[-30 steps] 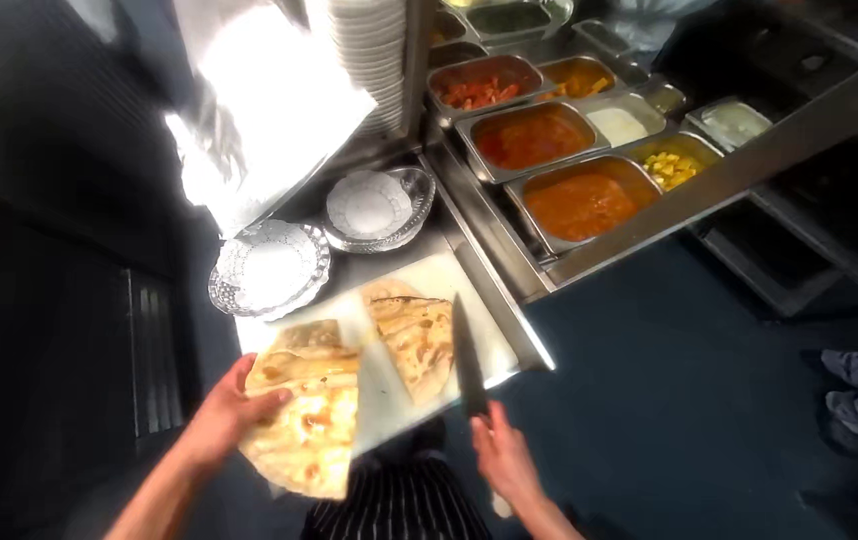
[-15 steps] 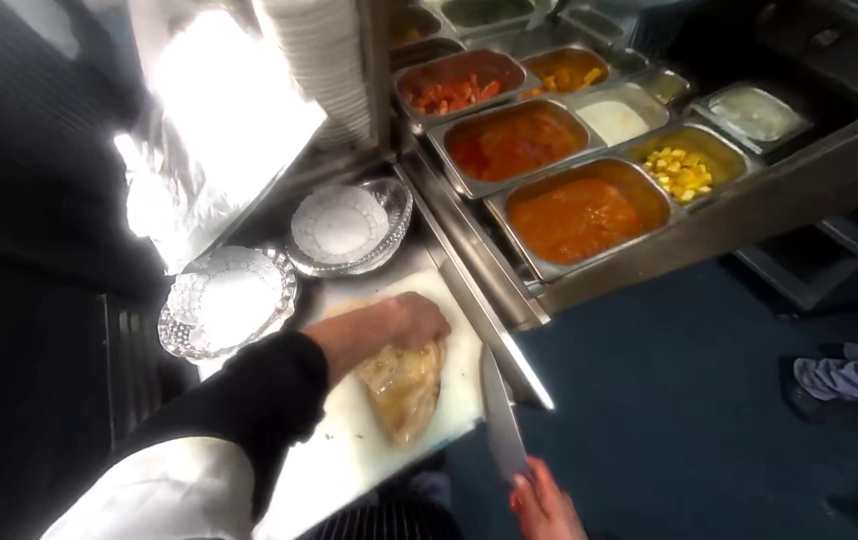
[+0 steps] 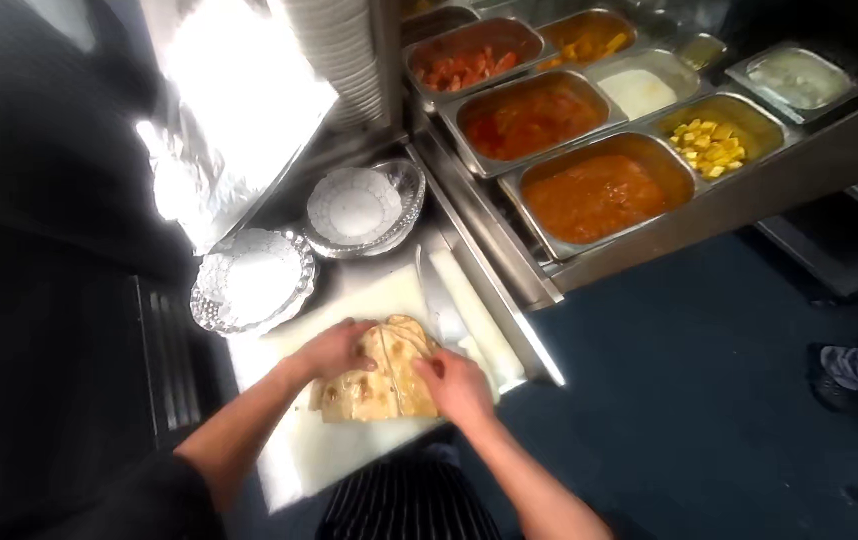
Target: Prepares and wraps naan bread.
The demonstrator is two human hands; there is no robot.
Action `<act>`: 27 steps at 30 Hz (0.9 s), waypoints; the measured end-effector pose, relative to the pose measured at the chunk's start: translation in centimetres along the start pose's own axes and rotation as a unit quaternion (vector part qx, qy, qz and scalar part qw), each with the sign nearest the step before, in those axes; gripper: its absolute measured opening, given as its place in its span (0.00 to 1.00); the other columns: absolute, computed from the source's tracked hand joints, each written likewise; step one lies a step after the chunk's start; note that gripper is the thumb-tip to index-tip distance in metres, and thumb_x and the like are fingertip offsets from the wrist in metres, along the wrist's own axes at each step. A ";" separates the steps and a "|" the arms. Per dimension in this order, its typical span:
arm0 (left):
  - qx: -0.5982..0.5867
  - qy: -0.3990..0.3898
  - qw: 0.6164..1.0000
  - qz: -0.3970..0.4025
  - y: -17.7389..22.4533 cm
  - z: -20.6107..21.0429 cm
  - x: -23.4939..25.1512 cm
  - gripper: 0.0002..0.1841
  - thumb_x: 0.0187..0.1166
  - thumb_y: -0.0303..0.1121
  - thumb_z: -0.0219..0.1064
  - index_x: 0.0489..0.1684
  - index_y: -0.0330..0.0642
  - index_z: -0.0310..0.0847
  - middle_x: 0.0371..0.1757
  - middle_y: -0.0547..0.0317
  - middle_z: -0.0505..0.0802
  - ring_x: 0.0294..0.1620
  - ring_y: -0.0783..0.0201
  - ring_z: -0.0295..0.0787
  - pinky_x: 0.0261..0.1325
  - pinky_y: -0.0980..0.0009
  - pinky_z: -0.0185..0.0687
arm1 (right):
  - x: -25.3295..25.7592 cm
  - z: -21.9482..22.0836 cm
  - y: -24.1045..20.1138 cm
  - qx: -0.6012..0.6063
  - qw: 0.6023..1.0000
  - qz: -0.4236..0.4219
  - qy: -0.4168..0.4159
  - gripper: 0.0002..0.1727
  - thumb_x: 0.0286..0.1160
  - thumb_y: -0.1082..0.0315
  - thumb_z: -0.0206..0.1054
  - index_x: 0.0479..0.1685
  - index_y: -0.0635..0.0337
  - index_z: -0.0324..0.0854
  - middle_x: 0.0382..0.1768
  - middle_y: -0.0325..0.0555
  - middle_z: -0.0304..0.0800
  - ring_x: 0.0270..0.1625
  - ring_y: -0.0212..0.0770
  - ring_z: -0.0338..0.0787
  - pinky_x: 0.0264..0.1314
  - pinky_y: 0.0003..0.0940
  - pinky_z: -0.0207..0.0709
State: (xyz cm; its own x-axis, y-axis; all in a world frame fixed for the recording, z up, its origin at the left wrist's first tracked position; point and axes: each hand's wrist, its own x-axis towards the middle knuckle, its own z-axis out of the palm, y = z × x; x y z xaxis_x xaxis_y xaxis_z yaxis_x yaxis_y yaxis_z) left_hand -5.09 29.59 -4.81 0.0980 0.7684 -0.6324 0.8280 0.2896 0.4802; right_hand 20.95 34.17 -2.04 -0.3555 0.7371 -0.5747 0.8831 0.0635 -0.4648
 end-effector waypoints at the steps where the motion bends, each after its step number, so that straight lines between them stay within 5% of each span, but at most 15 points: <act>1: -0.018 0.031 0.999 -0.007 -0.4 1.0 -1.1 0.44 0.70 0.56 0.78 0.89 0.61 0.64 0.72 0.41 0.83 0.69 0.42 0.84 0.70 0.39 0.80 | -0.1 0.7 -1.1 -0.002 0.999 0.012 -0.048 0.33 0.77 0.33 0.62 0.56 0.54 0.88 0.51 0.51 0.93 0.59 0.52 0.91 0.62 0.57 0.81; 6: -0.054 0.172 0.984 -0.017 -0.8 3.1 -2.9 0.48 0.66 0.51 0.83 0.91 0.60 0.62 0.73 0.44 0.83 0.69 0.44 0.84 0.69 0.42 0.83 | 2.1 1.2 0.0 0.047 0.998 0.019 -0.043 0.18 0.78 0.50 0.70 0.49 0.56 0.90 0.43 0.53 0.93 0.52 0.54 0.92 0.59 0.60 0.82; 9: -0.040 0.203 0.978 -0.010 -0.6 3.8 -2.6 0.44 0.68 0.52 0.82 0.89 0.57 0.66 0.71 0.44 0.85 0.67 0.44 0.86 0.68 0.43 0.83 | 2.5 0.5 1.9 0.089 0.995 0.038 -0.041 0.18 0.75 0.50 0.74 0.45 0.55 0.91 0.40 0.50 0.93 0.48 0.51 0.92 0.57 0.59 0.82; 15: -0.031 0.186 0.981 -0.036 -0.2 3.2 -1.4 0.46 0.66 0.55 0.82 0.89 0.57 0.66 0.68 0.45 0.87 0.65 0.45 0.88 0.68 0.43 0.84 | 1.6 1.6 2.1 -0.012 0.997 0.075 -0.033 0.22 0.76 0.42 0.69 0.43 0.53 0.89 0.40 0.49 0.92 0.50 0.51 0.91 0.54 0.58 0.81; 18: -0.051 0.132 0.985 -0.095 -0.5 2.4 -0.8 0.44 0.62 0.59 0.83 0.81 0.53 0.74 0.62 0.44 0.91 0.61 0.42 0.90 0.65 0.38 0.83 | 1.5 1.6 1.3 -0.043 0.998 0.039 -0.006 0.23 0.75 0.48 0.73 0.58 0.54 0.85 0.58 0.53 0.88 0.62 0.54 0.88 0.64 0.57 0.81; 22: -0.172 0.034 0.979 -0.107 -1.1 1.3 -0.7 0.35 0.59 0.53 0.87 0.64 0.43 0.85 0.50 0.46 0.95 0.52 0.49 0.93 0.60 0.43 0.87 | 3.0 1.4 0.2 -0.052 0.996 -0.075 0.006 0.39 0.64 0.66 0.79 0.82 0.53 0.72 0.79 0.58 0.73 0.81 0.61 0.73 0.77 0.58 0.74; 25: -0.303 0.034 0.950 -0.069 -1.0 1.2 -2.5 0.27 0.62 0.38 0.86 0.62 0.45 0.85 0.47 0.50 0.96 0.46 0.54 0.95 0.54 0.50 0.91 | 5.2 0.2 -1.4 -0.041 0.989 -0.125 -0.066 0.55 0.52 0.70 0.82 0.90 0.47 0.59 0.83 0.57 0.68 0.81 0.62 0.74 0.75 0.64 0.75; 27: -0.335 0.033 0.940 -0.052 -1.0 1.3 -3.5 0.25 0.66 0.34 0.83 0.64 0.46 0.84 0.49 0.50 0.95 0.48 0.56 0.94 0.56 0.51 0.90 | 7.1 -0.6 -2.4 -0.003 0.976 -0.163 -0.147 0.62 0.49 0.64 0.88 0.93 0.42 0.53 0.80 0.57 0.73 0.76 0.61 0.80 0.72 0.66 0.77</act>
State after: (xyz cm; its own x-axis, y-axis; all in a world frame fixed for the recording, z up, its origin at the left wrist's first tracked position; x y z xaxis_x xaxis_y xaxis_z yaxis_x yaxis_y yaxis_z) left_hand -5.52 25.87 -3.82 -0.0169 0.7437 -0.6683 0.2954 0.6422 0.7073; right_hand 16.44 39.64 -4.63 -0.6895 0.4520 -0.5659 0.7098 0.2666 -0.6520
